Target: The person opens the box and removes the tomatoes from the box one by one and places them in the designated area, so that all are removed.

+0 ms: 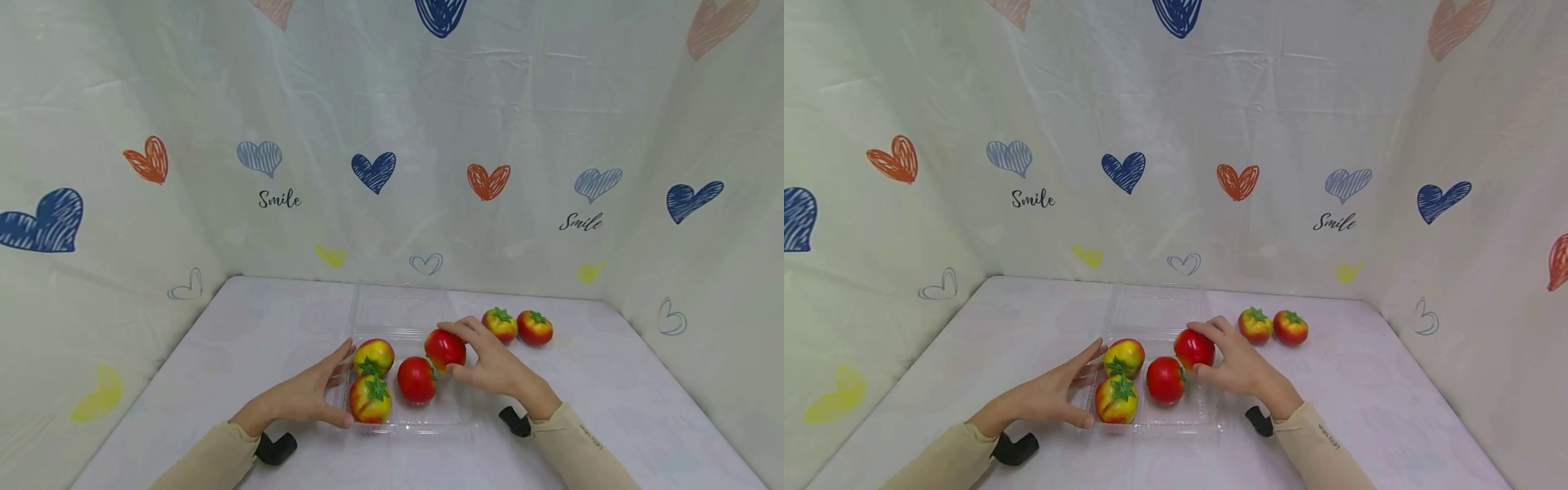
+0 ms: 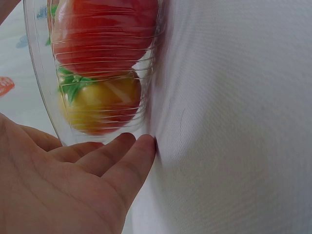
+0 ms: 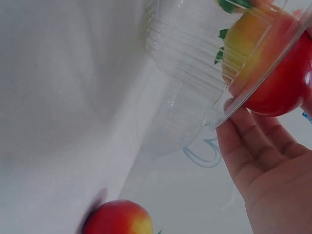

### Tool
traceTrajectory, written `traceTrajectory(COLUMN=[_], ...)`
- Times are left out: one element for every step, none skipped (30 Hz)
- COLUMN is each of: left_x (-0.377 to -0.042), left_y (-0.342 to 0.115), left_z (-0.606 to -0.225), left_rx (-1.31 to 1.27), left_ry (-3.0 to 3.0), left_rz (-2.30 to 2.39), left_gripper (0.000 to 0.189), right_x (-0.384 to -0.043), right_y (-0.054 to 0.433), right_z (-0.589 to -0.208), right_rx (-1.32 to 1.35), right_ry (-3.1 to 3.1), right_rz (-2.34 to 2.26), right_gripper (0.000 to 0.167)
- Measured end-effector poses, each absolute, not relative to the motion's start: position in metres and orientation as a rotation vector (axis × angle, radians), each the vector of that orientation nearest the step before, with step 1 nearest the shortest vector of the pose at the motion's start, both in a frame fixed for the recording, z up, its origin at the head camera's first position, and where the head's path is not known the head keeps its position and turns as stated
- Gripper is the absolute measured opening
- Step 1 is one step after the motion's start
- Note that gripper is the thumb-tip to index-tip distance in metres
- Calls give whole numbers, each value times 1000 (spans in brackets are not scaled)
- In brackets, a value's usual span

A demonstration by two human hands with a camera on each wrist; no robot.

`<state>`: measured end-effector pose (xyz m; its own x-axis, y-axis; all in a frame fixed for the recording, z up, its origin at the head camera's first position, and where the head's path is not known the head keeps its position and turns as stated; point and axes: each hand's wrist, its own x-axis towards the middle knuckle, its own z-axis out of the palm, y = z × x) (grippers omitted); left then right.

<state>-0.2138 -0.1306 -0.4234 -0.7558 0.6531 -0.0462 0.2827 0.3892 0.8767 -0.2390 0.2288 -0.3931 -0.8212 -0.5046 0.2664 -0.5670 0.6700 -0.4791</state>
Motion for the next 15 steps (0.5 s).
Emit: traceTrajectory(left_x=[-214, -214, -214, -214, -214, -214, -214, -214, -214, -214, -214, -214, -214, -214, -214], left_y=[-131, -131, -131, -131, -131, -131, -131, -131, -131, -131, -131, -131, -131, -131, -131], left_z=[-423, -423, -423, -423, -423, -423, -423, -423, -423, -423, -423, -423, -423, -423, -423], left_rx=[808, 808, 809, 809, 809, 809, 809, 808, 807, 808, 808, 809, 809, 809, 810], left_ry=[2269, 2271, 2273, 2275, 2276, 2275, 2275, 2274, 2273, 2272, 2269, 2268, 2267, 2267, 2267], left_rz=[1318, 1316, 1315, 1313, 1312, 1313, 1313, 1314, 1315, 1316, 1318, 1319, 1320, 1321, 1321], left_gripper=[120, 120, 120, 120, 120, 120, 120, 120, 120, 120, 120, 120, 120, 120, 121], right_x=[-239, -239, -240, -240, -240, -240, -241, -241, -241, -241, -240, -240, -239, -239, -238], right_y=[229, 229, 229, 229, 229, 229, 229, 229, 229, 229, 229, 229, 230, 230, 230], right_z=[-393, -393, -393, -393, -393, -393, -393, -393, -393, -392, -392, -391, -390, -389, -388], right_rx=[882, 873, 864, 858, 858, 854, 849, 848, 844, 834, 824, 805, 790, 776, 764], right_ry=[-2764, -2758, -2756, -2752, -2744, -2741, -2741, -2740, -2744, -2749, -2756, -2768, -2776, -2783, -2788], right_rz=[866, 883, 898, 917, 933, 950, 961, 973, 983, 992, 991, 995, 1002, 1007, 1010], right_gripper=[61, 61, 61, 62, 62, 63, 63, 64, 64, 65, 65, 65, 65, 67, 68])
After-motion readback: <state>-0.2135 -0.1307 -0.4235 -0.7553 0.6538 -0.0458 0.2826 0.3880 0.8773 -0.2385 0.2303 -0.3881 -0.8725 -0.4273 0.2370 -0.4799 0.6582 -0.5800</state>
